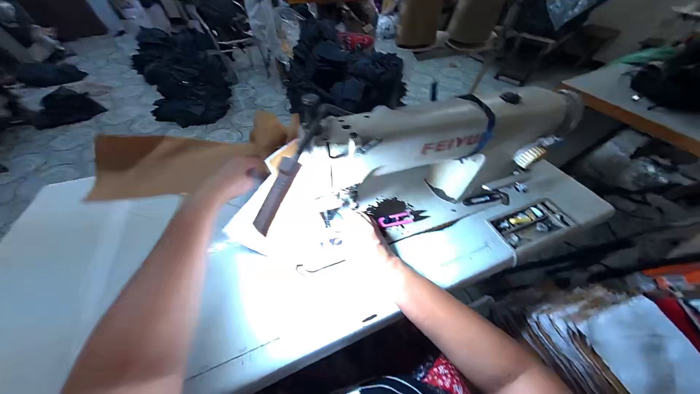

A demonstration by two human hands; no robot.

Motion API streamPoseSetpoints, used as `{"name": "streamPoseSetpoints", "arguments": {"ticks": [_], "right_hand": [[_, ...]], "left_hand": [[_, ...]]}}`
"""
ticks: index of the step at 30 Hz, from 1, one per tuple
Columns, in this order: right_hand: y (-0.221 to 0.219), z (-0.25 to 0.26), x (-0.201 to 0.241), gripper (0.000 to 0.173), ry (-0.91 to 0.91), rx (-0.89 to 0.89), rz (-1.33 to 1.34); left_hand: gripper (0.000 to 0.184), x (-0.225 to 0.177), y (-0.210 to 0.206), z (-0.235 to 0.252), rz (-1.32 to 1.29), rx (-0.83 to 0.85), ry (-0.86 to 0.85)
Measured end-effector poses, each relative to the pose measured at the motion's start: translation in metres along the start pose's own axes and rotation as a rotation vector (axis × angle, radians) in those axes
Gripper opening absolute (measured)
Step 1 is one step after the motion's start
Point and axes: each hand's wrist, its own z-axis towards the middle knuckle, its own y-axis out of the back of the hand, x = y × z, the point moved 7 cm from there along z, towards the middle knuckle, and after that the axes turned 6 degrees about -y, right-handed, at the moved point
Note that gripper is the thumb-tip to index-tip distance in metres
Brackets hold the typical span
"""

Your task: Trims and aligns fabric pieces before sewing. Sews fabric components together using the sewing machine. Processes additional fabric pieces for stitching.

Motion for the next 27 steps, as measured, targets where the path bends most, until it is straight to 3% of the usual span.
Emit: {"name": "streamPoseSetpoints", "arguments": {"ticks": [3, 5, 7, 9, 11, 13, 16, 19, 22, 24, 27], "right_hand": [[0.017, -0.009, 0.017, 0.024, 0.059, -0.132, 0.087], [0.038, -0.015, 0.029, 0.014, 0.207, -0.308, 0.147], [0.065, -0.029, 0.034, 0.019, 0.305, -0.392, 0.233], [0.096, -0.052, 0.032, 0.022, 0.314, -0.508, 0.317], [0.125, -0.084, 0.023, 0.022, 0.281, -0.538, 0.375], [0.148, -0.118, 0.004, 0.022, 0.223, -0.448, 0.338], [0.174, -0.179, -0.045, 0.018, -0.023, -0.203, 0.104], [0.181, -0.261, -0.118, 0.024, -0.536, 0.045, -0.105], [0.153, -0.343, -0.191, 0.04, -1.046, 0.286, -0.256], [0.12, -0.375, -0.223, 0.046, -1.202, 0.406, -0.261], [0.071, -0.386, -0.242, 0.05, -1.238, 0.462, -0.186]], "left_hand": [[0.025, 0.028, 0.002, -0.057, 0.2, -0.01, 0.012], [0.024, 0.016, -0.008, -0.099, 0.206, -0.002, -0.043], [0.031, -0.045, -0.033, -0.136, 0.099, 0.081, -0.178], [0.037, -0.104, -0.077, -0.145, 0.004, 0.078, -0.436], [0.03, -0.155, -0.119, -0.129, -0.134, 0.06, -0.639], [0.039, -0.185, -0.152, -0.091, -0.122, 0.053, -0.752], [0.056, -0.193, -0.186, -0.035, 0.056, 0.103, -0.711], [0.045, -0.19, -0.194, -0.017, 0.091, 0.05, -0.643], [0.036, -0.177, -0.195, -0.017, 0.095, -0.039, -0.595], [0.036, -0.167, -0.195, -0.025, 0.108, -0.051, -0.568], [0.036, -0.162, -0.182, -0.048, 0.015, -0.097, -0.513]]}}
